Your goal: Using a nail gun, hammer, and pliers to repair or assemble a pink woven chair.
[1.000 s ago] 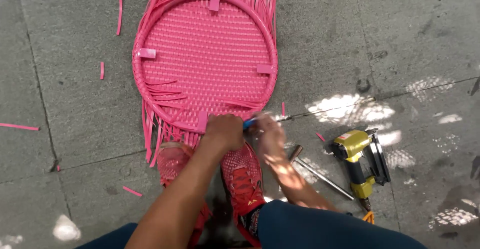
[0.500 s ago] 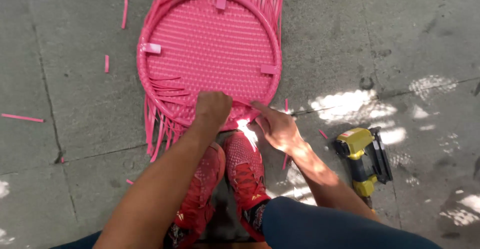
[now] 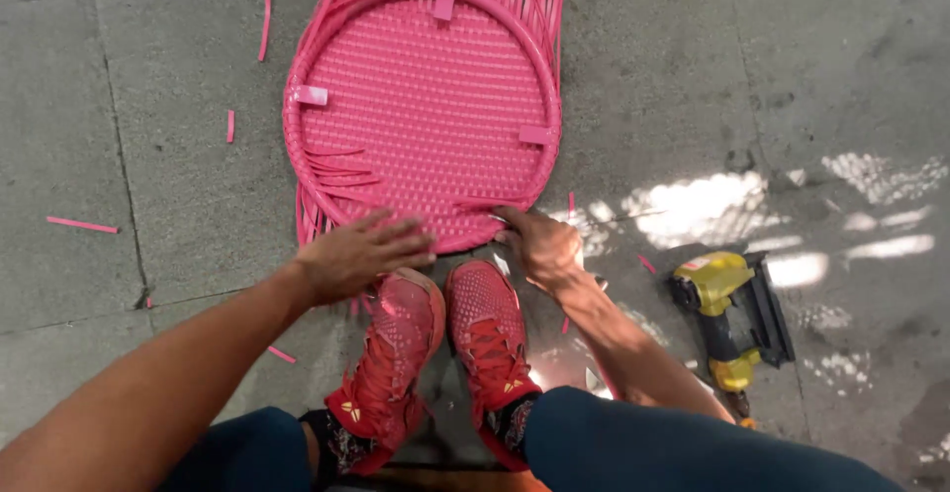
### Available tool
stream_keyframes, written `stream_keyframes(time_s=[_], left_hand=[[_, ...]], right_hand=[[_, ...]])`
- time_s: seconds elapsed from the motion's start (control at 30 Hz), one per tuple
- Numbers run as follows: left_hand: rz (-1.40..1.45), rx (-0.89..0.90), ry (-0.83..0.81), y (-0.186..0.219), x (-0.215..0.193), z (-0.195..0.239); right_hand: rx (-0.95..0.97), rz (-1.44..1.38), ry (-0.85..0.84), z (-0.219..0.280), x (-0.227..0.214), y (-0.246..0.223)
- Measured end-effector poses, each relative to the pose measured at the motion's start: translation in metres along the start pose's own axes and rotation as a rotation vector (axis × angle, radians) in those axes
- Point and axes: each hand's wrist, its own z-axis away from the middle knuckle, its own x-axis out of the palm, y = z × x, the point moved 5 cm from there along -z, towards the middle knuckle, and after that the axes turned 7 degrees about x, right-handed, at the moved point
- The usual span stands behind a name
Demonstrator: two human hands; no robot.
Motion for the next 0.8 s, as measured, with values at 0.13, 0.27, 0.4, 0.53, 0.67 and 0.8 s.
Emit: stream_keyframes(time_s=[0.13, 0.27, 0.4, 0.53, 0.67, 0.8], left_hand=[[0.164, 0.154, 0.015, 0.012, -0.014, 0.032], [0.195, 0.212, -0.469, 0.014, -0.021, 0.053], [0.178, 0.252, -0.511, 0.028, 0.002, 0.063], [0.201, 0.321, -0.741, 0.019, -0.092, 0.054], [0.714, 0.038, -0.677, -0.003, -0.067, 0.019], [0.887, -0.114, -0.021, -0.017, -0.089, -0.048]], right_hand=[[-0.073, -0.081, 0.064, 0.007, 0.0, 0.009], [-0.21, -0.175, 0.059, 0.005, -0.006, 0.007], [-0.279, -0.324, -0.106, 0.011, 0.001, 0.011], [-0.383, -0.793, -0.351, 0.018, 0.006, 0.049], [0.089, -0.821, -0.33, 0.025, -0.003, 0.083], [-0.151, -0.43, -0.001, 0.045, -0.002, 0.06]])
